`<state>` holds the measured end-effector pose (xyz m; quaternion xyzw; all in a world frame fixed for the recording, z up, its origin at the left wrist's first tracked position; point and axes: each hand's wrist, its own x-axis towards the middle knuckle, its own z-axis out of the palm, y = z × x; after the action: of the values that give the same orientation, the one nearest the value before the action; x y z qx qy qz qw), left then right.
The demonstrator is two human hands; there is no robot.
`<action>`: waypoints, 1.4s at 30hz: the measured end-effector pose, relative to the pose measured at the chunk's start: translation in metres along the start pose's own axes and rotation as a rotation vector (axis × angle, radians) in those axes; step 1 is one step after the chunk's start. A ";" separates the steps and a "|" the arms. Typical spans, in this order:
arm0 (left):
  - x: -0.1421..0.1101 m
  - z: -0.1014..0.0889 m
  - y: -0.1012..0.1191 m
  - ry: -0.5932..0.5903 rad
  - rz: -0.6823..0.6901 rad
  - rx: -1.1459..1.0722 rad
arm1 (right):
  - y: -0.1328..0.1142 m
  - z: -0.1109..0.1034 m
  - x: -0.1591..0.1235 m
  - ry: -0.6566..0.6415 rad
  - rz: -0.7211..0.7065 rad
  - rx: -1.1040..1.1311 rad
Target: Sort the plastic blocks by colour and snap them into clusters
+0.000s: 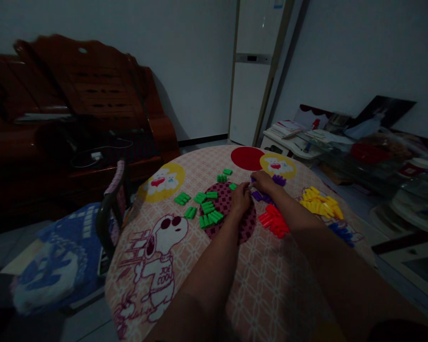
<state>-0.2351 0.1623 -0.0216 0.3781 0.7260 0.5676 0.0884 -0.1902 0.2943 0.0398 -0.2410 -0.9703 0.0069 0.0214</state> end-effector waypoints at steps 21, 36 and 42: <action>-0.001 0.000 0.006 -0.033 -0.039 0.071 | 0.095 -0.014 -0.055 -0.076 0.207 -0.135; -0.001 0.000 0.005 -0.039 -0.034 0.048 | 0.086 -0.001 -0.041 0.233 0.153 0.162; 0.000 0.002 0.001 -0.037 -0.020 0.044 | 0.077 -0.006 -0.045 0.169 0.140 -0.009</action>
<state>-0.2333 0.1636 -0.0217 0.3833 0.7402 0.5435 0.0991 -0.1139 0.3412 0.0418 -0.3079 -0.9458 -0.0164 0.1017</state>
